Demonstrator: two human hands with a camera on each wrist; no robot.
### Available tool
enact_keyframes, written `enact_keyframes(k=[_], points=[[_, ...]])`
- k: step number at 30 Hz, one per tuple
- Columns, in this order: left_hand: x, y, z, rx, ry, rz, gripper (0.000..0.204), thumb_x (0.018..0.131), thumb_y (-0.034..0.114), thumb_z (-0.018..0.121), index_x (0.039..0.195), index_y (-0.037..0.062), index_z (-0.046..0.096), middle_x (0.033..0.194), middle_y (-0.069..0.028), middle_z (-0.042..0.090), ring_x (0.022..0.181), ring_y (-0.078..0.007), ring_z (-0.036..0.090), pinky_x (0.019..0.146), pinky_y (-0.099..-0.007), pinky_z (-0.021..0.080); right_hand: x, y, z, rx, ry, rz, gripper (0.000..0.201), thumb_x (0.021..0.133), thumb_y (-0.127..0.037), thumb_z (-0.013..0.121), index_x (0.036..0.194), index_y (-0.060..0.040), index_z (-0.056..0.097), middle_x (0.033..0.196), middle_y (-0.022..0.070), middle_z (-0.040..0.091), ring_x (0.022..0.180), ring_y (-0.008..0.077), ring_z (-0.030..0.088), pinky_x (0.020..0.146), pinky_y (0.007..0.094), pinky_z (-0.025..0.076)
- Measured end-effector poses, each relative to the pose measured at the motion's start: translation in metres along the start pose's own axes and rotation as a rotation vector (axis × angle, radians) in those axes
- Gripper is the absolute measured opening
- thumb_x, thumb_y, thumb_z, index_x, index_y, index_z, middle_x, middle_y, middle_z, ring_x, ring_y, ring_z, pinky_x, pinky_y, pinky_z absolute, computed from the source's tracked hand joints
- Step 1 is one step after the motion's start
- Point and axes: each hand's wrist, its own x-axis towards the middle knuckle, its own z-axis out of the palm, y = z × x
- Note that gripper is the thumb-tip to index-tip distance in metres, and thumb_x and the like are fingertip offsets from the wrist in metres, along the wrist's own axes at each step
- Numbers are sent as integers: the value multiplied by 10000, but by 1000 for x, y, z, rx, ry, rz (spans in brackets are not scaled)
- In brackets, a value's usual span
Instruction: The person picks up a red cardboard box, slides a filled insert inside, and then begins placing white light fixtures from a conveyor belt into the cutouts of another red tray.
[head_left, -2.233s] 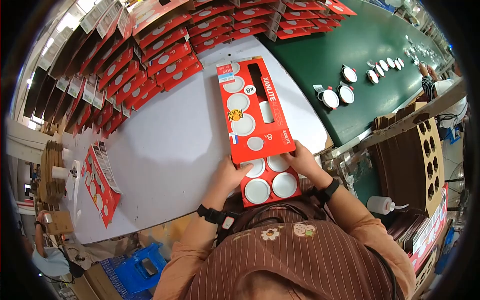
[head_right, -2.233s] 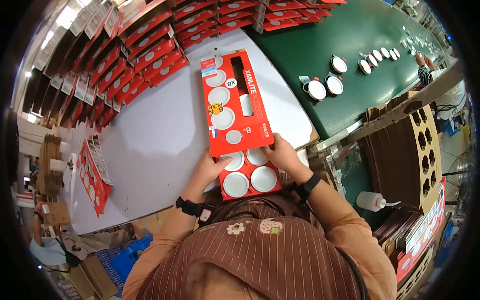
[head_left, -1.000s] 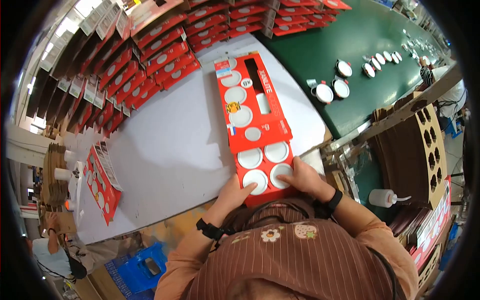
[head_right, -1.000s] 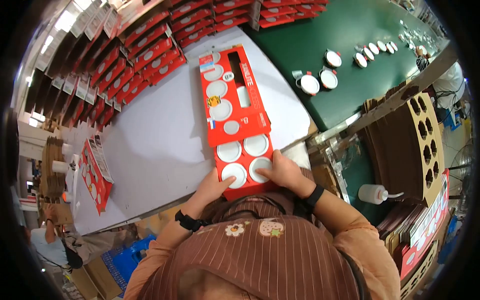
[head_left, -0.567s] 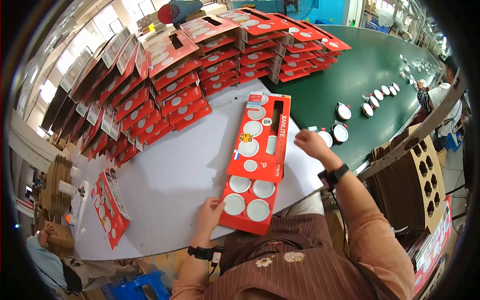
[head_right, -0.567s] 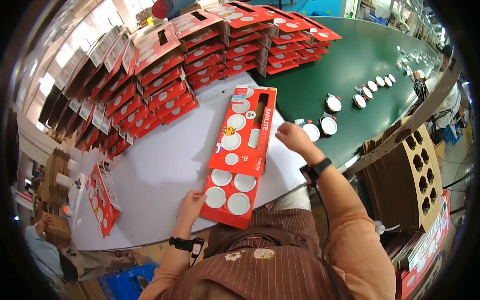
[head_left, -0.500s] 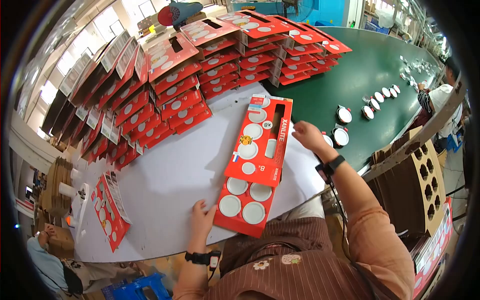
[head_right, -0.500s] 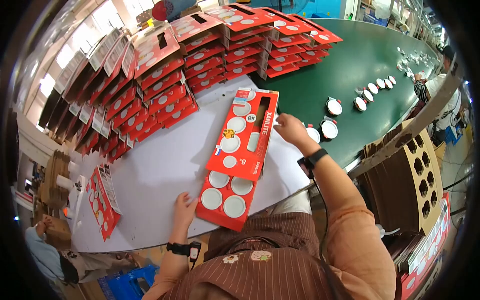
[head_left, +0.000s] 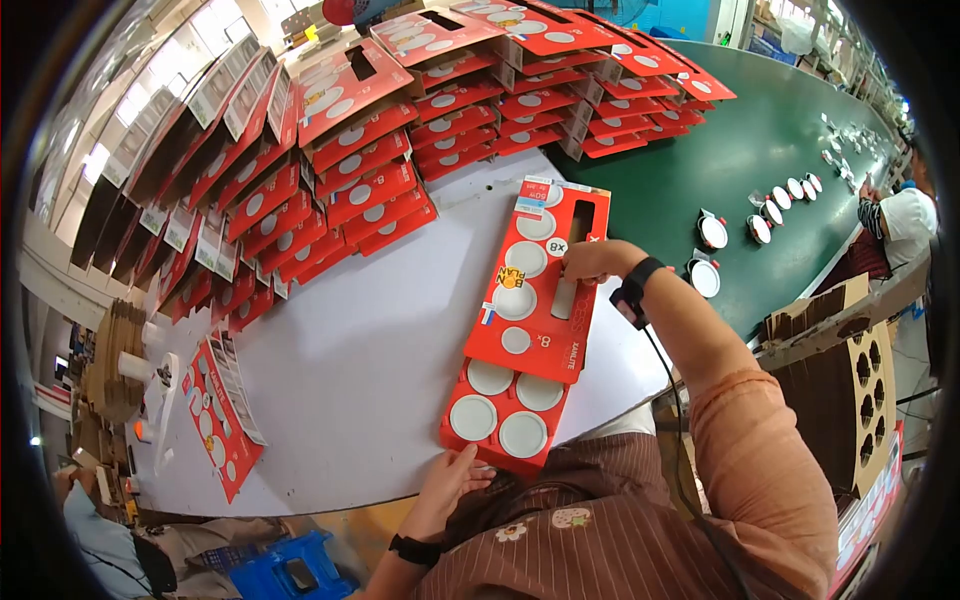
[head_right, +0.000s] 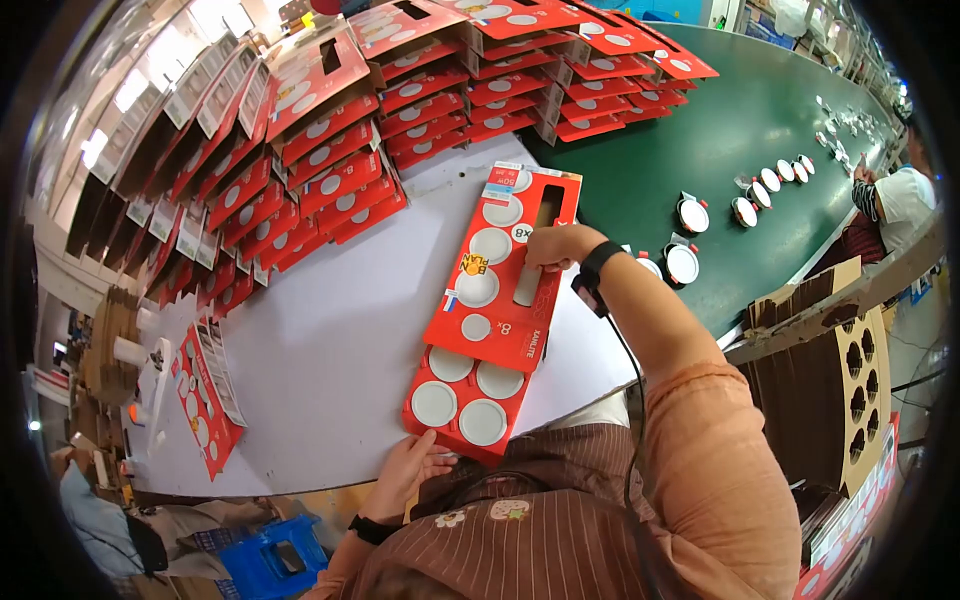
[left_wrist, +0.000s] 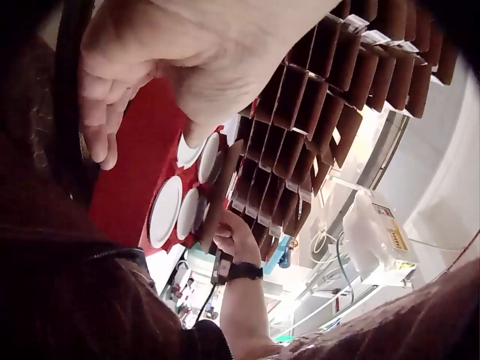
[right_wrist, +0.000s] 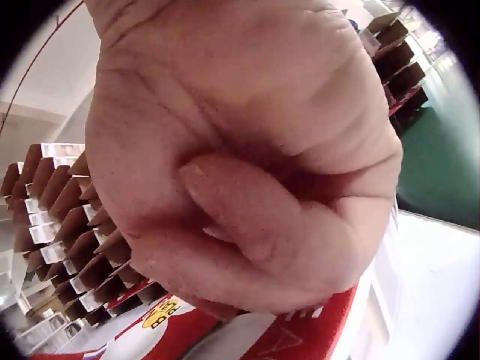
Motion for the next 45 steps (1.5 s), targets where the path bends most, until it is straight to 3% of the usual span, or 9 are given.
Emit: enact_keyframes(k=[7, 12, 14, 23, 25, 32, 35, 39, 45], points=[[-1, 0, 6, 89, 92, 78, 412, 907, 306, 598, 1121, -20, 461, 919, -121, 596, 692, -195, 616, 587, -307, 521, -10, -9, 13, 162, -137, 86, 270, 761, -184, 580, 545, -77, 459, 505, -4, 411, 415, 107, 307, 404, 270, 241], [-4, -2, -15, 207, 359, 222, 366, 871, 326, 636, 984, -7, 531, 720, -47, 574, 484, -100, 518, 420, -235, 434, -22, -18, 45, -35, -22, -43, 250, 788, -202, 622, 851, 40, 621, 678, 126, 626, 562, 193, 623, 500, 326, 490], [-2, -5, -23, 138, 444, 251, 416, 812, 335, 702, 971, -17, 547, 711, -49, 576, 477, -101, 508, 386, -234, 380, -23, -17, 67, -203, 196, -162, 238, 795, -150, 604, 862, 78, 618, 680, 182, 648, 584, 259, 665, 543, 347, 536], [10, -10, -45, 203, 490, 372, 339, 836, 206, 684, 1040, -21, 536, 871, -89, 614, 624, -91, 563, 476, -227, 424, -51, -33, 70, -125, 244, -90, 165, 791, -116, 572, 803, 33, 643, 763, 170, 664, 738, 268, 673, 649, 362, 547], [5, -6, -42, 193, 478, 366, 341, 840, 196, 681, 1052, -22, 528, 893, -92, 612, 684, -99, 577, 518, -235, 447, -51, -27, 81, -445, 510, -338, 148, 780, -135, 601, 822, 5, 620, 819, 151, 646, 761, 272, 657, 653, 373, 539], [-8, -7, -45, 94, 409, 319, 325, 872, 144, 639, 1118, -9, 491, 972, -90, 604, 793, -144, 613, 642, -296, 524, 3, 35, -30, -472, 1099, -353, 293, 824, -253, 598, 1042, -60, 627, 1041, 165, 626, 916, 340, 612, 840, 410, 486], [-4, -12, -47, -180, 227, 302, 234, 908, 95, 564, 1124, 21, 514, 1047, -79, 617, 869, -178, 642, 688, -322, 552, 41, 67, -47, -48, 706, 8, 387, 861, -343, 570, 1112, -52, 609, 1097, 170, 626, 985, 329, 606, 880, 388, 464], [6, -15, -36, -369, 109, 285, 305, 914, 31, 517, 1216, 62, 483, 1151, -84, 590, 985, -217, 626, 773, -384, 561, 41, 64, -40, 25, 465, -31, 457, 865, -415, 556, 1122, -40, 605, 1020, 151, 654, 964, 295, 619, 847, 361, 465], [8, -3, -31, -335, 132, 294, 289, 912, 31, 518, 1199, 61, 491, 1138, -76, 596, 996, -198, 619, 798, -356, 545, 27, 57, -23, 74, 499, -123, 394, 848, -385, 582, 1038, -44, 640, 951, 161, 662, 884, 297, 633, 796, 362, 478]])
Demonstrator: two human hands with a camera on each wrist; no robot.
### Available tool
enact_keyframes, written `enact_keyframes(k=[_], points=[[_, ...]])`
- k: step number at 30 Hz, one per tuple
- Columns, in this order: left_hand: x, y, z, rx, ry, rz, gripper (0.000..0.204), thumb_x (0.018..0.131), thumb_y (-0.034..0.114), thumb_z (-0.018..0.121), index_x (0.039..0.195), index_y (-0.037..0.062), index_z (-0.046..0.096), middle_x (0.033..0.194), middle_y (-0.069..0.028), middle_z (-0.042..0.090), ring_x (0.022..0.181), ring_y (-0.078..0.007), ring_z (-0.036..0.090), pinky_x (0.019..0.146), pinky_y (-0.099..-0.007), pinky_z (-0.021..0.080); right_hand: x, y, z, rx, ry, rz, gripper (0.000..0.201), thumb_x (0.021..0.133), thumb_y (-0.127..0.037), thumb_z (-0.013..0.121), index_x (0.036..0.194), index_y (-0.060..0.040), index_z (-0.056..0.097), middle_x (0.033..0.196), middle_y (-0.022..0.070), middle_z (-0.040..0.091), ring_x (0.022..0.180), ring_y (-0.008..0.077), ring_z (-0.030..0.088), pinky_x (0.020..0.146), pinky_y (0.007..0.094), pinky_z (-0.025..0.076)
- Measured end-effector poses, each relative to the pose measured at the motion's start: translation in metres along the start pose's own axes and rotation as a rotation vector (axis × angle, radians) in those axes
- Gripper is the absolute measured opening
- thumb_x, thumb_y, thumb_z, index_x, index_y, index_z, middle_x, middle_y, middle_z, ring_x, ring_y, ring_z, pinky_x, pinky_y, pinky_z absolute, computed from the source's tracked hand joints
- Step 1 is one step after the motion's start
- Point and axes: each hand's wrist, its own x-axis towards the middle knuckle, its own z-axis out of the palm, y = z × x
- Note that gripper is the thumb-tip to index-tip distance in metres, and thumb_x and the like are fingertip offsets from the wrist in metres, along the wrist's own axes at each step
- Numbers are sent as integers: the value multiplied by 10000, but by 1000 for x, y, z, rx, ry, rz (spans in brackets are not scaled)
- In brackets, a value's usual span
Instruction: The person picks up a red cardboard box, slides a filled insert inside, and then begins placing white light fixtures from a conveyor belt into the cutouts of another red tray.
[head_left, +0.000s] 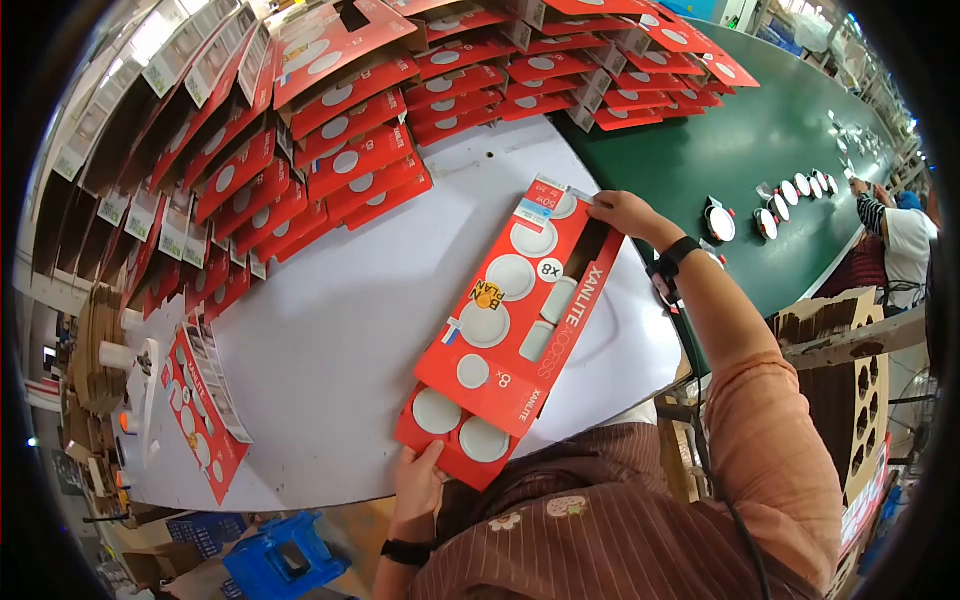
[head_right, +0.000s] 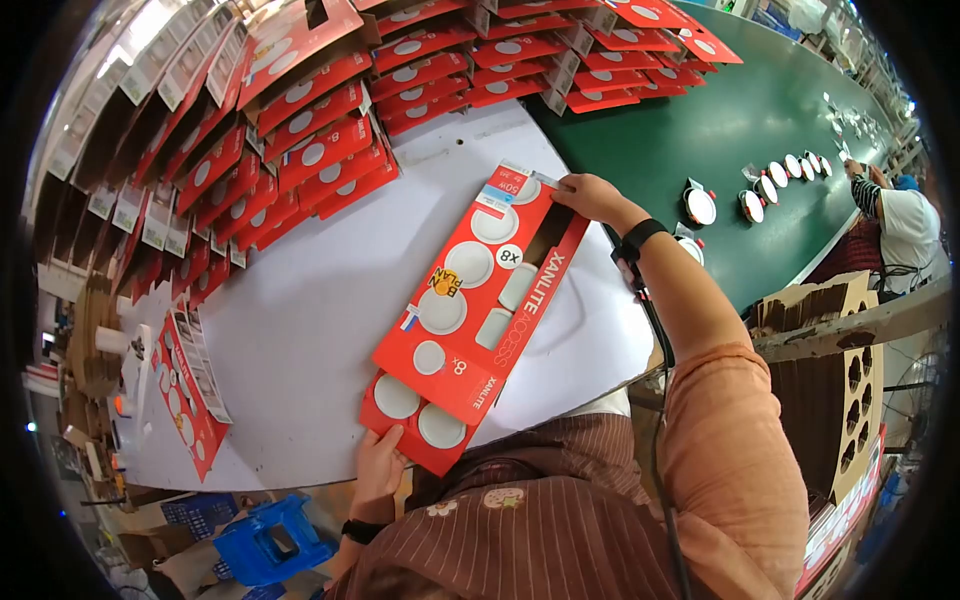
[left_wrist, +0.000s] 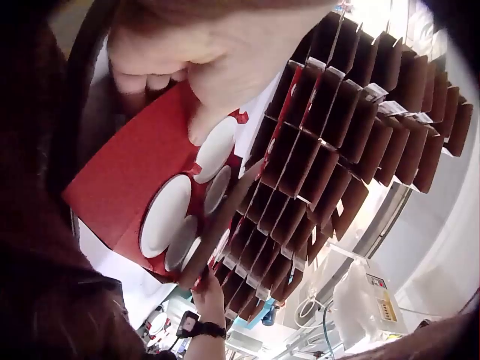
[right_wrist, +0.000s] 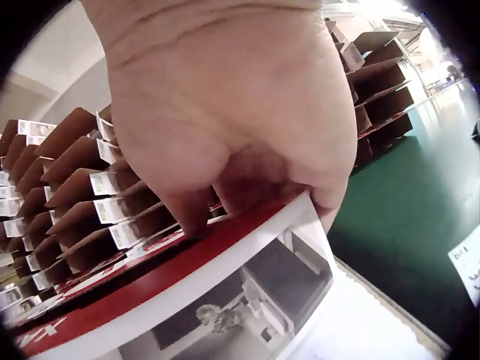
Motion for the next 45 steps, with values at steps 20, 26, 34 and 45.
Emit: enact_keyframes(k=[20, 26, 34, 45], points=[[50, -5, 14, -33, -249, 37, 447, 906, 266, 589, 1263, 30, 460, 1207, -109, 567, 1007, -203, 615, 801, -339, 546, -48, -40, 51, 357, -177, 31, 542, 861, -293, 616, 1274, 31, 485, 1144, 181, 600, 1043, 247, 576, 912, 324, 438], [42, 4, 5, 296, -452, 164, 466, 908, 270, 585, 1279, 25, 444, 1222, -107, 563, 1009, -216, 615, 808, -346, 542, -54, -30, 51, 500, -252, 38, 570, 864, -317, 624, 1290, 32, 479, 1180, 169, 588, 1074, 235, 564, 945, 326, 426], [19, 73, -79, 956, 178, 157, 421, 901, 262, 549, 1228, 0, 512, 1180, -158, 609, 1043, -274, 615, 888, -378, 481, -98, 68, 83, 385, 225, 132, 353, 902, -269, 555, 1071, 40, 566, 910, 77, 622, 817, 162, 595, 695, 278, 473], [91, 91, 6, 1090, -416, 133, 627, 828, 492, 601, 1149, -46, 583, 1129, -194, 617, 998, -256, 609, 835, -366, 488, -212, -96, 116, 994, -332, 236, 279, 929, -317, 517, 1011, -52, 547, 808, 9, 583, 653, 105, 559, 541, 237, 434]])
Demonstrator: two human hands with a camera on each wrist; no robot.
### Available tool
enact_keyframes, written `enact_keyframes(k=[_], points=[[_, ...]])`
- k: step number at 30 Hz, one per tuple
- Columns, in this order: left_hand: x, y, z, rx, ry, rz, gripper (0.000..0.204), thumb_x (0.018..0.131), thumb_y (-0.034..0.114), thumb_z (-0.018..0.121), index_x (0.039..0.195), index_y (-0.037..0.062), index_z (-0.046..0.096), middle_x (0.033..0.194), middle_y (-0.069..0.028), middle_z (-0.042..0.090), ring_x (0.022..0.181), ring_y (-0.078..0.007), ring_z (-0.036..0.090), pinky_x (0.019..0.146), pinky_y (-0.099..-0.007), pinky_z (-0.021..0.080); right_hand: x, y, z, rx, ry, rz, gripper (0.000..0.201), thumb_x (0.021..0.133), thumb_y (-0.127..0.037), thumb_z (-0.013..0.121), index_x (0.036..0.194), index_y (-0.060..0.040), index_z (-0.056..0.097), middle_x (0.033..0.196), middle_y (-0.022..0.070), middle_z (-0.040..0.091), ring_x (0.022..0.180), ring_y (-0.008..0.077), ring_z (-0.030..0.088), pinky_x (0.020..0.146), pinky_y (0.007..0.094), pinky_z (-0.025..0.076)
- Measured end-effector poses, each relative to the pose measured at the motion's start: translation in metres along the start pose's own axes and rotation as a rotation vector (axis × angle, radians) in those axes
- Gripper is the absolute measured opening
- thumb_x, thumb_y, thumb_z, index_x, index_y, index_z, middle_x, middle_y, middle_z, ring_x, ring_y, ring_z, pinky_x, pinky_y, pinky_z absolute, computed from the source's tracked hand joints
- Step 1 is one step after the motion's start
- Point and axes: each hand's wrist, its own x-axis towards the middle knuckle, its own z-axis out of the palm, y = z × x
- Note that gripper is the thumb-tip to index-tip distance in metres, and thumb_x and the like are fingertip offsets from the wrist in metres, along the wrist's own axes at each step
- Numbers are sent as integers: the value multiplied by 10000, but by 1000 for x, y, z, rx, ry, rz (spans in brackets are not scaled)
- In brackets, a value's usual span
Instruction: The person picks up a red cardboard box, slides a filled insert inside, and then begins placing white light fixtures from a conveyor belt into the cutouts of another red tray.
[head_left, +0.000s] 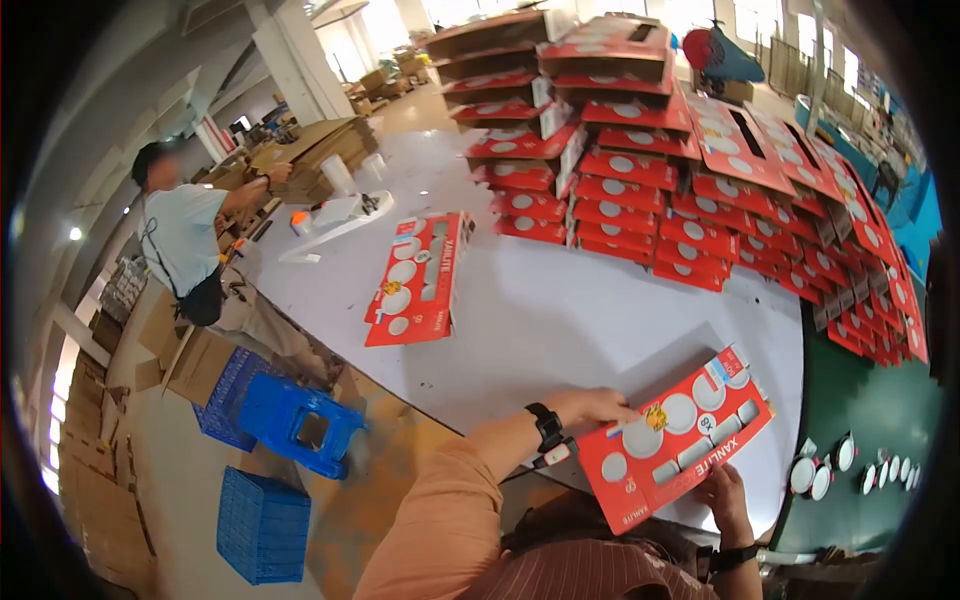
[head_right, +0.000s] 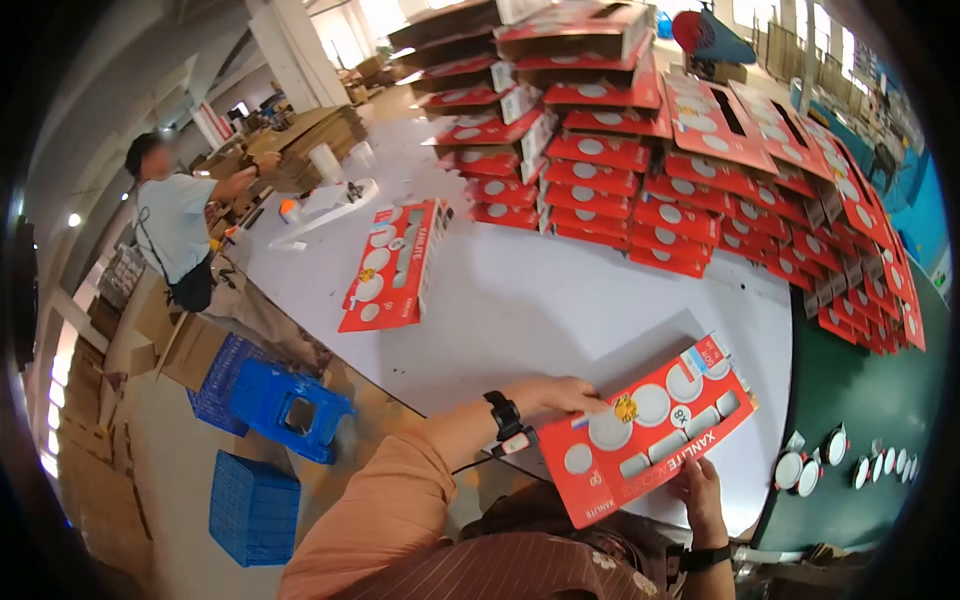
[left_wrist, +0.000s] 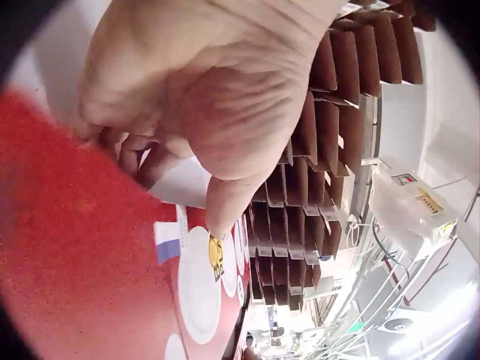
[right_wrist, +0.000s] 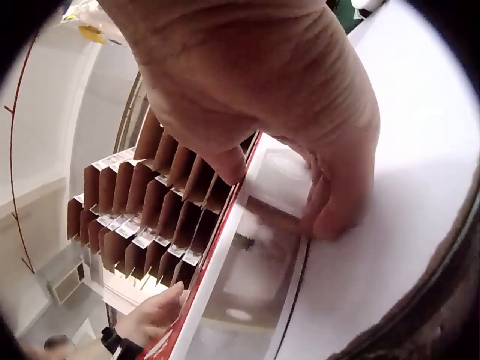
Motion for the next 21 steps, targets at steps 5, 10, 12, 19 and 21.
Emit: enact_keyframes(k=[5, 10, 12, 19, 21], points=[[-35, -5, 10, 1, 17, -6, 675, 746, 493, 694, 1086, -82, 597, 1035, -189, 643, 937, -254, 619, 794, -361, 489, 17, 5, 14, -16, -163, 12, 374, 939, -250, 489, 1233, -20, 513, 1000, 74, 643, 865, 174, 635, 756, 328, 519], [-82, -40, 20, -121, 269, -13, 704, 713, 416, 753, 1143, -94, 528, 1032, -212, 628, 930, -274, 621, 806, -366, 488, 25, -2, 50, -37, -307, 10, 392, 941, -240, 489, 1262, -15, 493, 1022, 81, 640, 891, 183, 629, 785, 349, 517], [-106, -53, 26, -318, 329, 22, 741, 722, 390, 751, 1201, -102, 472, 1076, -218, 607, 960, -269, 610, 818, -364, 489, 27, -8, 70, 10, -348, 23, 393, 924, -207, 514, 1262, -10, 493, 1062, 87, 618, 938, 199, 606, 794, 369, 514], [-217, -83, -17, -602, 505, 104, 838, 771, 332, 726, 1349, -108, 310, 1190, -218, 540, 1049, -227, 568, 870, -336, 481, 9, -18, 63, -85, -271, -31, 356, 833, -104, 558, 1184, -48, 538, 1087, 70, 579, 956, 215, 570, 750, 364, 501], [-245, -95, -34, -584, 644, 154, 778, 795, 332, 706, 1334, -97, 343, 1179, -187, 547, 1043, -208, 559, 882, -318, 465, -1, -24, 51, -117, -186, -44, 313, 827, -101, 551, 1136, -51, 549, 1066, 60, 583, 931, 192, 568, 722, 350, 494]])
